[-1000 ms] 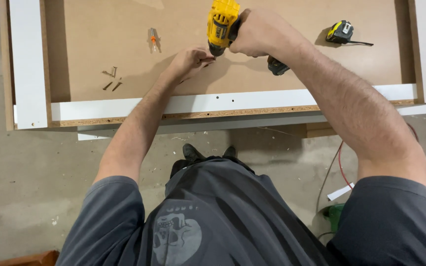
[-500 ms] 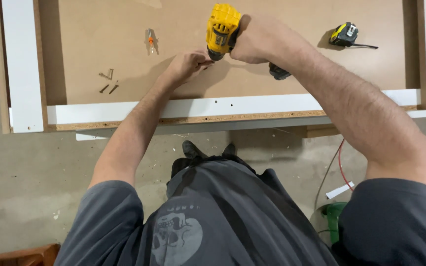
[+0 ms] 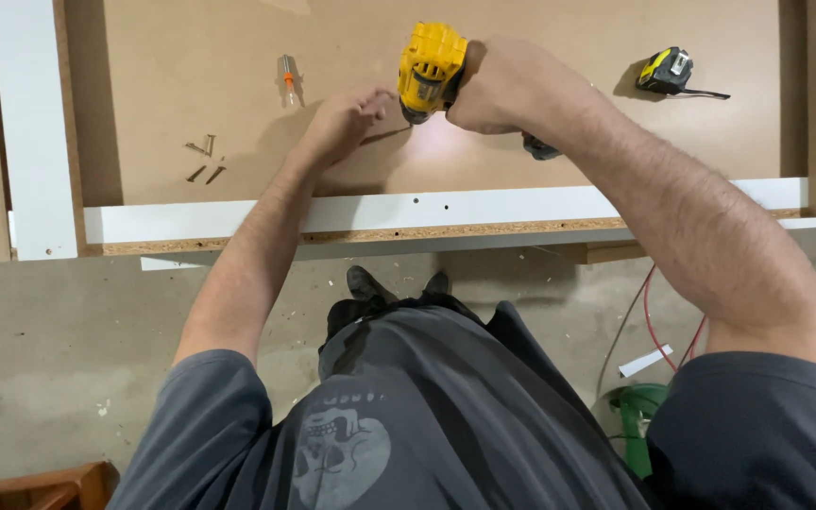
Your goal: Assembling a wooden cabinet using a power drill, screws, and a measuring tape
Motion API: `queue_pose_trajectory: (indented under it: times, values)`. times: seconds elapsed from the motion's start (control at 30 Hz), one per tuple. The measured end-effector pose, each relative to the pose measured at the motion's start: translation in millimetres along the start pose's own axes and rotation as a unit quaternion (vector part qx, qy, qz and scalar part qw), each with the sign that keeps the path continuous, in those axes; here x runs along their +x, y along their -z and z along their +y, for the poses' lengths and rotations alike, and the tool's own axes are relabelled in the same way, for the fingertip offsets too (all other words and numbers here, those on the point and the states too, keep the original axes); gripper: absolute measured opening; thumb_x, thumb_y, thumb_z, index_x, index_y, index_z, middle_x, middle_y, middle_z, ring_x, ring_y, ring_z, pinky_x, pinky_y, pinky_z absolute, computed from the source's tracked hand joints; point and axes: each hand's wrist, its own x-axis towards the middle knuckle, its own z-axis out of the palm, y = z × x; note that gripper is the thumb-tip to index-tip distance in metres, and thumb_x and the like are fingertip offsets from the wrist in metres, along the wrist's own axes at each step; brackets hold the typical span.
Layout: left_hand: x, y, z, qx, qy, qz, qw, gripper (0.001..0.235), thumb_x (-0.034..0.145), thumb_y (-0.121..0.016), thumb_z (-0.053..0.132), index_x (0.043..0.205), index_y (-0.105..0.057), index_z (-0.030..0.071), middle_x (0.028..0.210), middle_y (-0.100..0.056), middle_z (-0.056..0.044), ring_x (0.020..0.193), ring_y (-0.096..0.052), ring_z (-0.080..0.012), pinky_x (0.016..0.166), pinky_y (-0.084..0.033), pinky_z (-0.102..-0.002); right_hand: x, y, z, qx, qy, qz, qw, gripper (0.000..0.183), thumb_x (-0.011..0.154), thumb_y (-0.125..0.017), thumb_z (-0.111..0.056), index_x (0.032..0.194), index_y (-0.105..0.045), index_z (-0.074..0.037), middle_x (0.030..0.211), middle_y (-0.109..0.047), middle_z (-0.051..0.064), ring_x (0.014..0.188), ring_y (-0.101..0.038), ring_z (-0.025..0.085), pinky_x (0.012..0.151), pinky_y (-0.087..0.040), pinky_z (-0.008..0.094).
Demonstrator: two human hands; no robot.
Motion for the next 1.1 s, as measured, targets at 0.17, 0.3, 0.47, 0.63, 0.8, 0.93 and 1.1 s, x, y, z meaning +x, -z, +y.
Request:
queue_pose_trajectory:
  times: [0.17, 0.3, 0.47, 0.63, 0.8, 0.93, 1.1]
  values:
    - [6, 6, 19, -0.021, 0.187, -0.001, 0.982, 0.041, 0.105, -0.033, 0.038, 0.123, -0.061, 0.014, 0.127, -0.068, -0.01, 0.11, -0.062, -0.0252, 0.09, -0.047, -0.041, -11, 7, -6, 0.01, -0.01, -0.013, 1.0, 0.034, 0.078, -0.045, -0.011, 0.107, -0.063, -0.009, 0.08, -0.066, 0.011, 0.072, -0.06, 0.027, 0.056, -0.048, 0.039]
    - [5, 2, 12, -0.016, 0.142, -0.001, 0.99, 0.042, 0.107, -0.032, 0.036, 0.12, -0.062, 0.01, 0.122, -0.068, -0.012, 0.104, -0.062, -0.0251, 0.085, -0.048, -0.04, -1, 2, -1, -0.003, -0.009, -0.001, 1.0, 0.038, 0.072, -0.043, -0.01, 0.104, -0.063, -0.008, 0.076, -0.065, 0.013, 0.067, -0.06, 0.032, 0.05, -0.044, 0.042]
    - [3, -3, -6, 0.003, 0.059, 0.011, 0.998, 0.03, 0.108, -0.039, 0.028, 0.117, -0.062, 0.01, 0.111, -0.069, -0.01, 0.098, -0.062, -0.0263, 0.08, -0.047, -0.041, -7, 4, -5, 0.02, -0.022, 0.004, 1.0, 0.04, 0.075, -0.046, -0.011, 0.111, -0.065, -0.01, 0.08, -0.066, 0.012, 0.067, -0.06, 0.029, 0.05, -0.048, 0.042]
    - [2, -5, -18, -0.021, 0.004, 0.019, 1.0, 0.034, 0.106, -0.03, 0.02, 0.115, -0.059, 0.005, 0.11, -0.066, -0.013, 0.096, -0.059, -0.0238, 0.081, -0.048, -0.037, -9, 7, -8, 0.032, -0.041, -0.007, 0.999, 0.036, 0.079, -0.049, -0.012, 0.111, -0.066, -0.01, 0.078, -0.064, 0.01, 0.064, -0.057, 0.026, 0.047, -0.047, 0.04]
    - [4, -4, -16, -0.011, -0.014, 0.043, 0.999, 0.039, 0.104, -0.028, 0.023, 0.114, -0.061, 0.004, 0.107, -0.066, -0.012, 0.096, -0.058, -0.0243, 0.08, -0.046, -0.037, 18, -6, 10, -0.044, 0.032, 0.036, 0.998, 0.034, 0.075, -0.05, -0.017, 0.104, -0.066, -0.006, 0.082, -0.07, 0.018, 0.069, -0.064, 0.039, 0.054, -0.05, 0.047]
    - [1, -6, -17, -0.022, -0.016, 0.049, 0.998, 0.04, 0.103, -0.028, 0.023, 0.116, -0.06, 0.001, 0.101, -0.064, -0.011, 0.09, -0.057, -0.0242, 0.076, -0.045, -0.038, 21, -10, 13, -0.013, 0.012, 0.025, 1.0, 0.029, 0.079, -0.053, -0.018, 0.101, -0.068, -0.007, 0.082, -0.069, 0.016, 0.071, -0.063, 0.036, 0.055, -0.047, 0.046]
    - [6, -5, -6, -0.023, 0.047, 0.028, 0.998, 0.038, 0.11, -0.027, 0.026, 0.121, -0.058, 0.007, 0.095, -0.061, -0.003, 0.081, -0.053, -0.0155, 0.068, -0.045, -0.031, 24, -11, 19, -0.025, 0.037, 0.041, 0.998, 0.025, 0.077, -0.05, -0.017, 0.092, -0.065, -0.005, 0.079, -0.068, 0.019, 0.069, -0.062, 0.042, 0.055, -0.045, 0.049]
